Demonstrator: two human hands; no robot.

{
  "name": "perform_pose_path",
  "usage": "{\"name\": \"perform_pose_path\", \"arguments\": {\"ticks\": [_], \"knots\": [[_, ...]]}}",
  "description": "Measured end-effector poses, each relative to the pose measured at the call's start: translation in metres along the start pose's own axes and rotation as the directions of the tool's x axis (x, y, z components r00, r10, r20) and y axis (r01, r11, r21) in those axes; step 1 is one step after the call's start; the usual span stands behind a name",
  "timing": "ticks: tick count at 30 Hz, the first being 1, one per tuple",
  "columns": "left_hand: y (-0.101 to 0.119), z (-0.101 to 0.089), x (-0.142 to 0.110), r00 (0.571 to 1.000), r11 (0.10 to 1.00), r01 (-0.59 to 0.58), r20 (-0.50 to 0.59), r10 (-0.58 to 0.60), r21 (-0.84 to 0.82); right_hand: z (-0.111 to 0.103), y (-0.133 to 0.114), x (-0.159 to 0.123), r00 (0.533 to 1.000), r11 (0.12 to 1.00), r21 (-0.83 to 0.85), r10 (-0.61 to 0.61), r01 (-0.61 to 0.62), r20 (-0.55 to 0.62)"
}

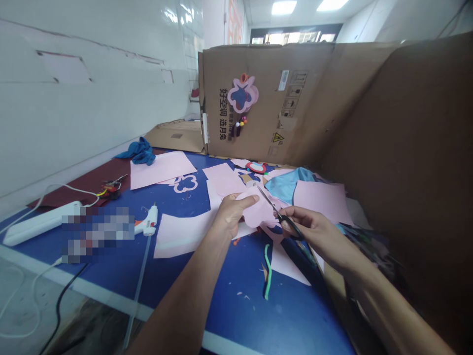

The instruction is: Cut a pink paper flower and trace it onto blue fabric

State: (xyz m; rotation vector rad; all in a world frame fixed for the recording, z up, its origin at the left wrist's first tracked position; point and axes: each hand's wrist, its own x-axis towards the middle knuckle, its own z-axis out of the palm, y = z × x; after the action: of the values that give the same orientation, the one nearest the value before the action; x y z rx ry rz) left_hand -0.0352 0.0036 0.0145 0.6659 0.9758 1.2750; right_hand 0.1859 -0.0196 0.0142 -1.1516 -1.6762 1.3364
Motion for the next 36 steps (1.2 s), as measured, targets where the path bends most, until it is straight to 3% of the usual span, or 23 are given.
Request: {"name": "perform_pose_path", "arguments": {"ticks": [11,36], "knots": [[-0.001,0.000,0.001,0.998,0.999,-0.044,-0.037,0.043,-0.015,0.009,-0.018,-0.002,0.998,1.000,0.001,0.016,-0.016,0.057],[-0.007,-0.006,0.010,0.998,0.997,-0.066,0.009,0.066,-0.038,0.005,-0.013,-0.002,0.996,1.000,-0.004,-0.013,0.013,0.088]]}}
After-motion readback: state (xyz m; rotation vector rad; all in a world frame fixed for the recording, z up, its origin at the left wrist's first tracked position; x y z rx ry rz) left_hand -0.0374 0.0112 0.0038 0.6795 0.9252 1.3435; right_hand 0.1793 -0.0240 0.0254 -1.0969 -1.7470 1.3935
